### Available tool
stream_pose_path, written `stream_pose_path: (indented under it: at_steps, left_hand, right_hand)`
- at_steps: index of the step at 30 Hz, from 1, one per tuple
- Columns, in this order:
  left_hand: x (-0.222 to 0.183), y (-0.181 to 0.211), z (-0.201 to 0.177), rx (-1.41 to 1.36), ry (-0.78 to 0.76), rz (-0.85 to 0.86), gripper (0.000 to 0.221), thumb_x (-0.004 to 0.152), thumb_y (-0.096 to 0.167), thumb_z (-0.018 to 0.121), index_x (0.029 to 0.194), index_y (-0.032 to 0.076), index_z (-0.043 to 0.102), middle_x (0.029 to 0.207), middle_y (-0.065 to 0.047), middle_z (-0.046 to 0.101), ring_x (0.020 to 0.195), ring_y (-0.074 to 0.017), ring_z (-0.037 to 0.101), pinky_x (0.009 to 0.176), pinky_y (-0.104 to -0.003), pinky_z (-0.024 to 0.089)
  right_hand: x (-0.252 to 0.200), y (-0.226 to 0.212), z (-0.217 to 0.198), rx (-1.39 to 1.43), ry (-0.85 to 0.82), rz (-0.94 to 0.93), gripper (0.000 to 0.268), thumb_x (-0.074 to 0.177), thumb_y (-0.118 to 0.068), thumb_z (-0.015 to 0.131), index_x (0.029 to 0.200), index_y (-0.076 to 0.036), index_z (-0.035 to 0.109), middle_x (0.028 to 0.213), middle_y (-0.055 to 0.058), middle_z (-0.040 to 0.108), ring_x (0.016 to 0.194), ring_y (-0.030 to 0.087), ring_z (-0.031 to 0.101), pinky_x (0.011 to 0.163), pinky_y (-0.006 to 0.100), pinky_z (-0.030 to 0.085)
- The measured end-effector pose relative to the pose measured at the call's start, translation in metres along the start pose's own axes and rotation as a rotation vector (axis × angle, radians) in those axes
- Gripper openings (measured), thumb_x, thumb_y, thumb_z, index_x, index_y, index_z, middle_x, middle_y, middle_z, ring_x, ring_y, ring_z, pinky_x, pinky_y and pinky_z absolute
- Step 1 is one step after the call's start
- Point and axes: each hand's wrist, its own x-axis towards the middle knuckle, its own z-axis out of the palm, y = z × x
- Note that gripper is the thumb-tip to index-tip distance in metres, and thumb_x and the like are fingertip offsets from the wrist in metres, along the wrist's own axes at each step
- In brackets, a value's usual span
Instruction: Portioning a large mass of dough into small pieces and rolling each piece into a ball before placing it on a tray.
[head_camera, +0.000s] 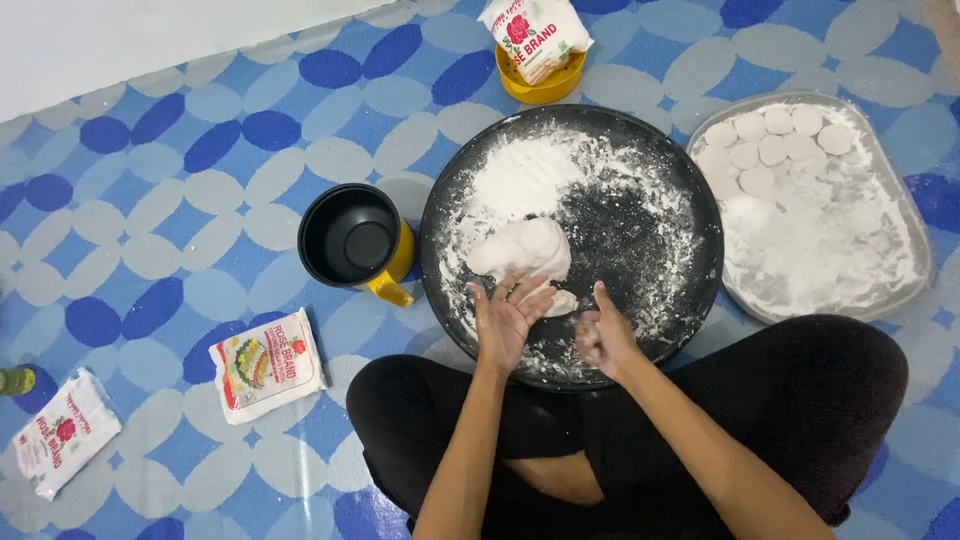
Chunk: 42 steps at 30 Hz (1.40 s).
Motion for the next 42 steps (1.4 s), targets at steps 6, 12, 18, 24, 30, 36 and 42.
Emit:
stream_pose_path:
  at_steps: [6,12,18,24,30,36,42]
  left_hand:
    - [-0.002,-0.002,0.004,0.06,0.051,-0.029,0.083,0.095,0.077,0.032,0.133,0.006,0.052,0.14,-0.028,0.058,0.124,-0.0449,0.061,0.11,-0.051,0.049]
    - [-0.017,-0.025,0.008,1.641,-0.078,0.868,0.041,0.092,0.04,0.071,0.123,0.013,0.069,0.126,-0.008,0.07,0.124,-0.0246,0.063,0.11,-0.041,0.045]
    - [-0.028,-0.023,0.027,1.843,-0.293,0.804,0.038,0.107,0.028,0.047,0.133,0.006,0.063,0.135,-0.014,0.064,0.131,-0.0276,0.058,0.12,-0.047,0.034]
    - [-0.032,-0.011,0.033,1.239,0.283,0.596,0.033,0.099,0.02,0.064,0.068,0.007,0.069,0.065,-0.017,0.067,0.076,-0.0406,0.067,0.067,-0.045,0.054]
    - [-0.029,0.002,0.031,0.82,0.423,0.193,0.073,0.104,0.05,0.05,0.049,0.003,0.056,0.041,-0.006,0.046,0.035,-0.0178,0.048,0.045,-0.028,0.044]
    - [0.02,-0.047,-0.039,0.587,0.296,0.177,0.074,0.111,0.048,0.051,0.058,0.0,0.065,0.039,-0.021,0.05,0.026,-0.0258,0.052,0.023,-0.036,0.041]
    - [-0.002,-0.018,0.009,0.194,0.032,-0.018,0.044,0.105,0.018,0.037,0.147,0.005,0.044,0.125,-0.029,0.06,0.124,-0.0452,0.059,0.11,-0.056,0.047]
  right_hand:
    - [-0.017,-0.013,0.011,0.025,0.083,-0.247,0.076,0.106,-0.063,0.032,0.048,-0.014,0.035,0.032,0.007,0.03,0.021,0.019,0.031,0.026,0.031,0.025]
    - [-0.023,-0.018,0.018,0.069,-0.088,-0.193,0.084,0.099,-0.075,0.031,0.128,-0.003,0.062,0.113,0.02,0.064,0.094,0.032,0.065,0.085,0.043,0.052]
    - [-0.02,-0.02,0.008,0.312,-0.349,0.095,0.082,0.088,-0.088,0.041,0.125,-0.015,0.054,0.088,0.006,0.058,0.07,0.022,0.057,0.064,0.039,0.043]
    - [-0.075,-0.059,0.049,0.104,-0.259,0.159,0.102,0.084,-0.079,0.027,0.162,-0.012,0.027,0.15,0.039,0.041,0.143,0.05,0.037,0.121,0.056,0.024]
    - [-0.03,-0.029,0.006,-0.254,-0.342,0.058,0.077,0.099,-0.062,0.038,0.149,-0.005,0.05,0.094,0.031,0.075,0.101,0.043,0.073,0.1,0.049,0.047]
    - [-0.062,-0.036,0.033,-0.596,-0.127,-0.425,0.061,0.084,-0.019,0.079,0.142,-0.01,0.06,0.132,0.021,0.069,0.13,0.035,0.059,0.112,0.051,0.042]
    - [-0.041,-0.019,0.028,-1.156,-0.103,-0.702,0.061,0.094,-0.026,0.068,0.152,-0.019,0.048,0.164,0.012,0.031,0.154,0.037,0.019,0.123,0.057,0.022]
